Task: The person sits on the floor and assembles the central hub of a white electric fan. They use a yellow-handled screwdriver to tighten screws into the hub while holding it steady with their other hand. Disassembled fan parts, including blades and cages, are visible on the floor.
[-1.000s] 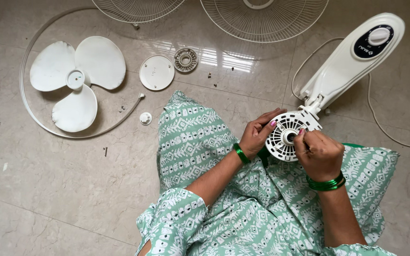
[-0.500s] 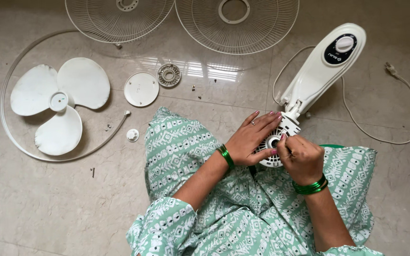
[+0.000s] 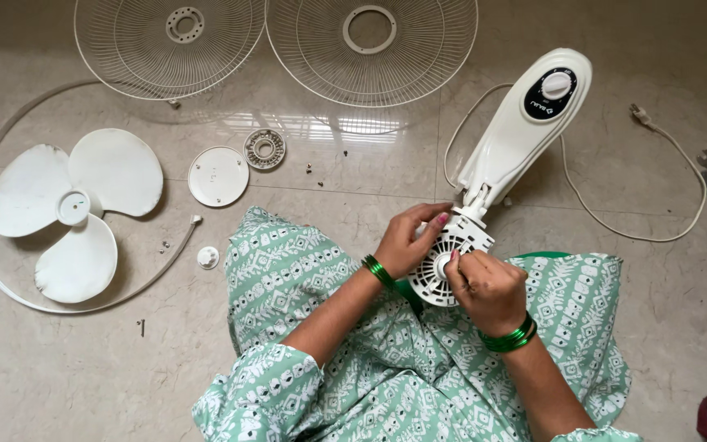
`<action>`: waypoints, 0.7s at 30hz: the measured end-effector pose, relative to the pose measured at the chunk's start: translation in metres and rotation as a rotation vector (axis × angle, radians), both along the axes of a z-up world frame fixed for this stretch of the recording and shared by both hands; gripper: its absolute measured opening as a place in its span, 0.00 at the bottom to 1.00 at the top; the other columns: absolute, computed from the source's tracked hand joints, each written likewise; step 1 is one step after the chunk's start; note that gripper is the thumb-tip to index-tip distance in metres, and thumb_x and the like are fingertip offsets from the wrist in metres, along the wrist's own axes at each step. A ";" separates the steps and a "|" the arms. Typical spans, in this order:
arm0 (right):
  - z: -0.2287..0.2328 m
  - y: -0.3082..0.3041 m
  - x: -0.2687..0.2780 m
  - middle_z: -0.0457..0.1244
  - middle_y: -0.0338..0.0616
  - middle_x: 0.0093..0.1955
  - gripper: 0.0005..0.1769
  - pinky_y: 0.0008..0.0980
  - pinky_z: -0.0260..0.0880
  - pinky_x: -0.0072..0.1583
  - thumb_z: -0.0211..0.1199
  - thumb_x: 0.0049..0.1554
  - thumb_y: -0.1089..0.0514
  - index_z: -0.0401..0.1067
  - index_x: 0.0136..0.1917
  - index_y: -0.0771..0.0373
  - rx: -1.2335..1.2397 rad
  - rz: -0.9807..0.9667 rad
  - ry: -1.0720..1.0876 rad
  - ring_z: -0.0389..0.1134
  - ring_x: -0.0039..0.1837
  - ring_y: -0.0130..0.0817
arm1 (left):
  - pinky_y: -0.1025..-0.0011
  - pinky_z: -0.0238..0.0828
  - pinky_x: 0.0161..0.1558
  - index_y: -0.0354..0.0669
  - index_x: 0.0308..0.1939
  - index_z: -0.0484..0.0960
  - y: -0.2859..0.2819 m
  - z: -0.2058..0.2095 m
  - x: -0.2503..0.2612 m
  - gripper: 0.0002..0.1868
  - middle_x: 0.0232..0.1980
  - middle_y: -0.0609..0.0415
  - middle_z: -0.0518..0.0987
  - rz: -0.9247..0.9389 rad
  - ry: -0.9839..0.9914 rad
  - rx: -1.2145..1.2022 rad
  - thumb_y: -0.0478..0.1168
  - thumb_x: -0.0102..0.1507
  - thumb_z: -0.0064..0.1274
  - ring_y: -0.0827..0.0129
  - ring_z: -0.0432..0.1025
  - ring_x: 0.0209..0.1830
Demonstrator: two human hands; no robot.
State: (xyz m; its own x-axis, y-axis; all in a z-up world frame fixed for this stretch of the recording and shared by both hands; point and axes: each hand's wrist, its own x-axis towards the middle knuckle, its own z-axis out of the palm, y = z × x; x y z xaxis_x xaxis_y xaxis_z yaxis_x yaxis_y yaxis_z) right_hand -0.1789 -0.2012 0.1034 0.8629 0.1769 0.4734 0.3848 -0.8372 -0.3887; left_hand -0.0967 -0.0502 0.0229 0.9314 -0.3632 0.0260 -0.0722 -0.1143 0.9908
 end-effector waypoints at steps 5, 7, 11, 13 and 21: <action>0.001 0.009 -0.005 0.60 0.44 0.28 0.16 0.39 0.62 0.33 0.65 0.57 0.63 0.67 0.29 0.63 -0.003 -0.006 0.035 0.64 0.29 0.41 | 0.70 0.80 0.47 0.32 0.44 0.86 -0.003 -0.001 0.019 0.21 0.42 0.45 0.88 -0.014 0.148 0.132 0.50 0.64 0.60 0.69 0.83 0.42; 0.004 0.012 -0.008 0.60 0.44 0.27 0.17 0.40 0.62 0.33 0.65 0.57 0.63 0.66 0.29 0.63 0.023 -0.023 0.040 0.64 0.29 0.41 | 0.70 0.79 0.46 0.31 0.42 0.85 -0.001 0.002 0.019 0.21 0.40 0.45 0.88 -0.023 0.174 0.128 0.50 0.62 0.61 0.68 0.83 0.42; 0.005 0.013 -0.008 0.60 0.44 0.28 0.14 0.40 0.63 0.34 0.65 0.57 0.62 0.68 0.31 0.64 0.042 -0.015 0.031 0.64 0.30 0.42 | 0.70 0.79 0.48 0.31 0.42 0.83 0.002 0.002 0.005 0.20 0.41 0.47 0.86 -0.009 0.145 0.032 0.48 0.61 0.62 0.66 0.83 0.44; 0.004 0.015 -0.008 0.59 0.45 0.28 0.16 0.40 0.63 0.34 0.65 0.57 0.62 0.67 0.30 0.63 0.055 -0.020 0.044 0.64 0.30 0.41 | 0.69 0.79 0.47 0.32 0.45 0.82 0.001 -0.001 0.005 0.20 0.43 0.47 0.85 0.009 0.115 0.045 0.48 0.61 0.62 0.66 0.82 0.45; 0.007 0.014 -0.008 0.60 0.44 0.28 0.15 0.38 0.64 0.34 0.65 0.58 0.64 0.67 0.30 0.64 0.072 -0.031 0.028 0.64 0.30 0.40 | 0.68 0.77 0.54 0.33 0.46 0.80 -0.009 -0.004 0.004 0.19 0.46 0.45 0.85 0.002 0.128 0.127 0.48 0.64 0.60 0.62 0.82 0.50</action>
